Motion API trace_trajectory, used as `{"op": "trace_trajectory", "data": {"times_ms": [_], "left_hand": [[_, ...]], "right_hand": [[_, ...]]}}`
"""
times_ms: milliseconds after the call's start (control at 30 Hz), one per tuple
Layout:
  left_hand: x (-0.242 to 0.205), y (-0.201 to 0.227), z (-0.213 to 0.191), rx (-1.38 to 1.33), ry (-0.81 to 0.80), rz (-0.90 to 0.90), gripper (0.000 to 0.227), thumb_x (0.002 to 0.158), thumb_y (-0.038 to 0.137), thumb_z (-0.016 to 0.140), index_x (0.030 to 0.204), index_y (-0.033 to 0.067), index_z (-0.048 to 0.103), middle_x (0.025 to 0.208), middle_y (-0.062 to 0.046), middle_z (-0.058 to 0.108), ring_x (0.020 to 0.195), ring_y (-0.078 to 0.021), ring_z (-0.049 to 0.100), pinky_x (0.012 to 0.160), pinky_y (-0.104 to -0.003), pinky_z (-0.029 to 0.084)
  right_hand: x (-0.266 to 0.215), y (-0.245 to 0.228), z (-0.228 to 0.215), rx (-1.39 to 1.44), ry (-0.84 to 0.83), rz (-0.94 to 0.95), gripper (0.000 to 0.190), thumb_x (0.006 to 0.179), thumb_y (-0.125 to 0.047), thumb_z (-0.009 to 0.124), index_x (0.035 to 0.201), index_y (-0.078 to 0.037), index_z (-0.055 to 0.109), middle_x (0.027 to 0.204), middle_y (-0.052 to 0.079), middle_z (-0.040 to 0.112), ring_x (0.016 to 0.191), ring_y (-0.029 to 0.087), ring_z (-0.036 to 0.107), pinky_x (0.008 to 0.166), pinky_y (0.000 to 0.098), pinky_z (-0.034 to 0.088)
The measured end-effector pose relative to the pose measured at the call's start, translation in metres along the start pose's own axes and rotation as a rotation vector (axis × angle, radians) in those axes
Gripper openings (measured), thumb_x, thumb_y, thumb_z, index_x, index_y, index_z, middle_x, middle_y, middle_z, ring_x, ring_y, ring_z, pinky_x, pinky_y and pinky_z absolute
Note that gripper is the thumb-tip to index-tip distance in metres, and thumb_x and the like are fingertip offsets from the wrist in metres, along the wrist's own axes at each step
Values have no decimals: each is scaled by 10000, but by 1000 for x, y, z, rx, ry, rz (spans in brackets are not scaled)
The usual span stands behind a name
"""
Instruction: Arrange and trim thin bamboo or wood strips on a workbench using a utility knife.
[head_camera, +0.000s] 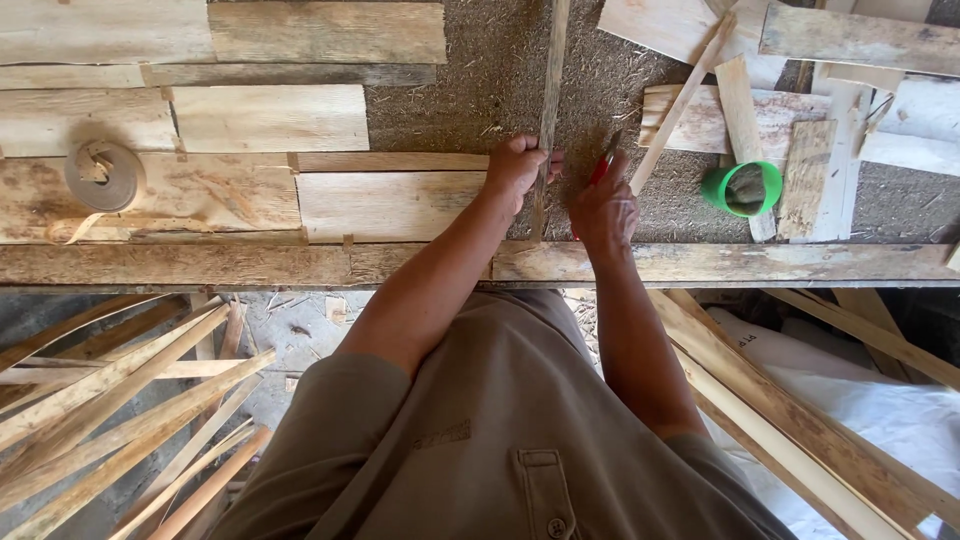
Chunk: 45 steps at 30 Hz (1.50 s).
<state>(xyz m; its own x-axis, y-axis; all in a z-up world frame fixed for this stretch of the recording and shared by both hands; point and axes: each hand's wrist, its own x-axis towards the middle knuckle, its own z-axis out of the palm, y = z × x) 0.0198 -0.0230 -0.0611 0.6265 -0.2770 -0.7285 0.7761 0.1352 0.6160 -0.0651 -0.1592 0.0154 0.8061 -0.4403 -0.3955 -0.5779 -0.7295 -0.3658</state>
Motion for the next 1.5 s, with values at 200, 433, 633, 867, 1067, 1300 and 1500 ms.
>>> {"op": "trace_trajectory", "data": {"times_ms": [200, 433, 633, 867, 1067, 1300, 1500], "left_hand": [[15, -20, 5, 152, 120, 21, 147, 972, 96, 650, 1047, 1, 733, 1040, -199, 781, 853, -254, 773, 699, -363, 666], [-5, -6, 15, 748, 273, 185, 207, 927, 281, 727, 1016, 102, 780, 949, -75, 792, 710, -195, 731, 676, -361, 582], [-23, 5, 16, 903, 352, 197, 156, 897, 240, 705, 990, 137, 776, 925, -87, 796, 794, -256, 762, 720, -416, 595], [-27, 7, 18, 984, 442, 223, 145, 885, 232, 707, 990, 161, 778, 956, -92, 783, 838, -279, 737, 730, -445, 583], [-25, 3, 19, 933, 376, 212, 124, 906, 242, 702, 966, 174, 786, 943, -57, 790, 769, -213, 759, 688, -405, 593], [-26, 13, 11, 1040, 329, 355, 202, 965, 273, 685, 826, 153, 769, 767, -58, 757, 597, -163, 696, 571, -395, 564], [18, -6, -20, 1262, 382, 649, 165, 1030, 131, 652, 890, 111, 736, 885, -64, 729, 731, -148, 696, 638, -339, 628]], "right_hand": [[11, 34, 15, 155, 158, -128, 309, 1069, -83, 463, 1361, -67, 363, 781, 213, 690, 547, 283, 626, 427, 411, 451], [16, 35, 13, 180, 244, -387, 375, 1082, -81, 602, 1382, -64, 378, 995, 231, 760, 578, 242, 676, 385, 351, 509], [13, -2, 15, 117, 82, -209, 825, 941, -218, 754, 1527, -67, 193, 1135, 266, 716, 738, 338, 732, 516, 410, 587], [22, -26, 6, 64, 89, -9, 929, 885, -119, 717, 1545, -108, 64, 1190, 275, 657, 688, 312, 689, 531, 405, 598], [34, 13, 21, 39, 12, 106, 709, 966, -67, 618, 1505, -145, 165, 992, 155, 646, 753, 264, 647, 642, 434, 572], [55, 65, 35, 307, 196, -230, 332, 983, 22, 556, 1294, -31, 450, 966, 154, 664, 718, 230, 644, 559, 396, 568], [47, 33, -9, 721, 53, 1, 231, 1027, 22, 477, 1250, -23, 435, 947, 141, 684, 581, 139, 651, 431, 294, 586]]}}
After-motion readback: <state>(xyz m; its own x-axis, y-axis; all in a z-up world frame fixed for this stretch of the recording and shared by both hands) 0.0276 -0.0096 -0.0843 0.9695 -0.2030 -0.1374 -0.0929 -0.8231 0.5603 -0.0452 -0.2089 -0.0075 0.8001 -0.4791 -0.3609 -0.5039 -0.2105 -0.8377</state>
